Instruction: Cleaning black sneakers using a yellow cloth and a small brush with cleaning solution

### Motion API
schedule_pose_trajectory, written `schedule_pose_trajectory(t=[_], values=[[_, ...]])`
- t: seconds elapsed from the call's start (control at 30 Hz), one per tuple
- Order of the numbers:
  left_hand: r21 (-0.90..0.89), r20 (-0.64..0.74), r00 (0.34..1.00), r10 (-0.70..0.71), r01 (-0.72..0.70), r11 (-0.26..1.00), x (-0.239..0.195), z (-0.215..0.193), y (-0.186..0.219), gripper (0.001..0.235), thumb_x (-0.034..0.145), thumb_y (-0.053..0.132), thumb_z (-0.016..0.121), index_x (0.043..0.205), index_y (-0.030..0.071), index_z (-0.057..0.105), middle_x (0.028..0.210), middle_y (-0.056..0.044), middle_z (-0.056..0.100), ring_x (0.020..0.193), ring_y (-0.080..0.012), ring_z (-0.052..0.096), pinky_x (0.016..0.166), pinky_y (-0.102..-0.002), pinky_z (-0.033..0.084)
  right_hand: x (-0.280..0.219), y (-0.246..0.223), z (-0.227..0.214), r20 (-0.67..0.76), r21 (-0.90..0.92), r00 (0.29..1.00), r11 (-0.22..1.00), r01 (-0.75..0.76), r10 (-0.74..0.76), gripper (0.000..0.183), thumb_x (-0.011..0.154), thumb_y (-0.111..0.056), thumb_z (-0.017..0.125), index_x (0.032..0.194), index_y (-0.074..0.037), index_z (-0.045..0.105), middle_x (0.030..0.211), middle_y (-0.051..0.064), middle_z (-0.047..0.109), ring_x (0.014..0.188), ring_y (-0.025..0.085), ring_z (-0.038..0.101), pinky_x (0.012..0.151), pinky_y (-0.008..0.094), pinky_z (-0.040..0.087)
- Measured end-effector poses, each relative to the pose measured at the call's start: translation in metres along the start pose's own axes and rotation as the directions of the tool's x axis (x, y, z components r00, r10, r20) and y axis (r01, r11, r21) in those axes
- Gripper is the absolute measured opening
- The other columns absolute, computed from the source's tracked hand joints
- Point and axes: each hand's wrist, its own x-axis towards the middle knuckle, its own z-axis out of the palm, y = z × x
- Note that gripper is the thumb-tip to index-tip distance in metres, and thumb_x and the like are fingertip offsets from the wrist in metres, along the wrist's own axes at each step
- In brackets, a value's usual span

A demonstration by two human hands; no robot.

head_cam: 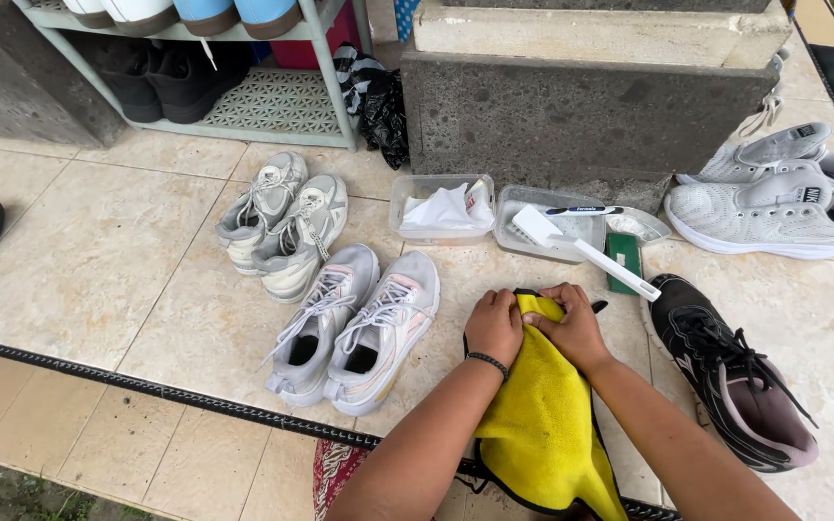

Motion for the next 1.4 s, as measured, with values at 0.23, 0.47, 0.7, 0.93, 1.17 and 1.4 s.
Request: schedule_pose_trajectory(t=[0.23, 0.47, 0.7, 0.93, 1.17, 1.4], values=[[-0.091, -0.064, 0.998, -0.025, 0.019, 0.996, 0.002, -0.005, 0.002, 0.015, 0.104, 0.026, 0.051, 0.099, 0.014, 0.059, 0.091, -0.009, 0.06, 0.095, -0.0316, 0.066, 0.082, -0.041, 0.055, 0.012, 0.025, 0.012, -0.05, -0.026, 0.995, 0.996, 0.085, -0.086, 0.045, 0.074, -0.027, 0.093, 0.106, -0.006, 0.07, 0.102, 0.012, 0.057, 0.107, 0.037, 0.062, 0.095, 0.046, 0.05], [-0.183, 0.003, 0.999, -0.038, 0.037, 0.982, -0.008, -0.032, 0.025, 0.029, 0.085, 0.025, 0.067, 0.114, 0.02, 0.064, 0.111, -0.004, 0.063, 0.114, -0.0286, 0.063, 0.098, -0.041, 0.052, 0.002, 0.026, 0.016, -0.214, -0.071, 0.954, 0.977, 0.2, -0.21, 0.012, 0.093, -0.017, 0.076, 0.097, -0.007, 0.072, 0.095, 0.011, 0.064, 0.099, 0.037, 0.066, 0.09, 0.042, 0.054], [-0.192, -0.037, 0.997, -0.068, 0.06, 0.98, -0.004, -0.016, 0.012, 0.021, 0.096, 0.031, 0.066, 0.115, 0.026, 0.073, 0.11, 0.002, 0.071, 0.113, -0.023, 0.066, 0.096, -0.036, 0.055, -0.01, 0.008, 0.012, -0.388, 0.031, 0.912, 0.987, 0.16, -0.136, 0.027, 0.081, -0.018, 0.089, 0.094, -0.007, 0.068, 0.084, 0.006, 0.057, 0.086, 0.027, 0.064, 0.082, 0.037, 0.053], [-0.24, -0.106, 0.985, -0.138, 0.11, 0.965, -0.002, -0.012, 0.004, 0.023, 0.104, 0.035, 0.057, 0.105, 0.018, 0.072, 0.096, -0.01, 0.07, 0.101, -0.0326, 0.069, 0.089, -0.045, 0.057, -0.001, 0.007, 0.004, -0.209, 0.247, 0.977, 0.965, 0.093, -0.041, 0.009, 0.087, -0.009, 0.081, 0.095, -0.007, 0.077, 0.083, 0.009, 0.066, 0.083, 0.019, 0.066, 0.083, 0.034, 0.053], [-0.405, -0.082, 0.992, -0.096, 0.055, 0.913, -0.008, -0.027, 0.02, 0.024, 0.1, 0.033, 0.059, 0.115, 0.017, 0.069, 0.108, -0.011, 0.072, 0.112, -0.0335, 0.068, 0.096, -0.045, 0.054, 0.004, -0.001, -0.005, 0.044, 0.109, 0.999, 0.994, -0.012, 0.008, 0.052, 0.067, -0.02, 0.095, 0.114, -0.012, 0.075, 0.115, 0.013, 0.058, 0.122, 0.039, 0.055, 0.107, 0.048, 0.041], [-0.476, -0.042, 0.992, -0.115, 0.082, 0.875, -0.01, -0.031, 0.02, 0.027, 0.093, 0.023, 0.056, 0.115, 0.015, 0.07, 0.11, -0.013, 0.073, 0.113, -0.0336, 0.067, 0.099, -0.046, 0.052, 0.013, 0.011, 0.006, -0.092, 0.149, 0.995, 0.987, 0.057, -0.044, 0.02, 0.076, -0.013, 0.089, 0.095, -0.014, 0.083, 0.091, 0.01, 0.062, 0.092, 0.028, 0.064, 0.088, 0.039, 0.051]])
